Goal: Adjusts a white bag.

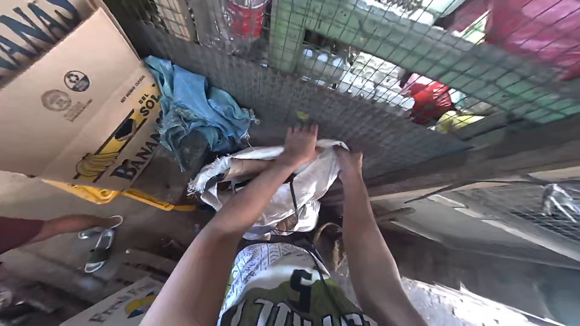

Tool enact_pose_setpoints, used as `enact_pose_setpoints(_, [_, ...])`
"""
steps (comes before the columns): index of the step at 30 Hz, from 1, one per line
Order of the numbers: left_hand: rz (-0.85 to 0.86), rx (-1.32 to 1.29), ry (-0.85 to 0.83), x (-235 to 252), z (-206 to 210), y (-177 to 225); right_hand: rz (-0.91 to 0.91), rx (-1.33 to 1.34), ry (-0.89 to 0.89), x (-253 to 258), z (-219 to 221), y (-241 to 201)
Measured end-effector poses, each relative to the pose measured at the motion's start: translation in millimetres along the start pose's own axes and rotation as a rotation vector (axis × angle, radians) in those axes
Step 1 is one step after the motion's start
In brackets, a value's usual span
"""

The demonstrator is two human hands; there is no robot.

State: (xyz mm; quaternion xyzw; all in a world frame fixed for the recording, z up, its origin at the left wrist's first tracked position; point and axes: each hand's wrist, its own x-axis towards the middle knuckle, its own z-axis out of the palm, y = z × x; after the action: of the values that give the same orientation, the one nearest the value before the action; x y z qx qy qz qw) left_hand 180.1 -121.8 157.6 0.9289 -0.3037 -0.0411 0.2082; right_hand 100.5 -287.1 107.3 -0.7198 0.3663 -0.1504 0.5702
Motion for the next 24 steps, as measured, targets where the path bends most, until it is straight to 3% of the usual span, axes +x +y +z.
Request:
enact_pose_setpoints(4, [-0.048, 0.041, -0.097, 24, 7, 25, 0.019, -0.169, -0.007, 0, -5, -8])
enact_pose_setpoints(9, [-0.028, -0.034, -0.19, 17, 1, 9, -0.148, -0.304, 0.099, -5, -16, -27])
enact_pose_setpoints(16, [0.005, -0.189, 0.063, 33, 4, 7, -0.319, -0.263, 0.17, -15, -15, -42])
enact_pose_setpoints(20, [0.025, -0.182, 0.123, 37, -3, 12, -0.326, -0.072, 0.019, -25, -19, -36])
enact_pose_setpoints(24, [0.176, -0.195, 0.192, 39, 12, 16, -0.27, -0.287, 0.001, -30, -23, -40])
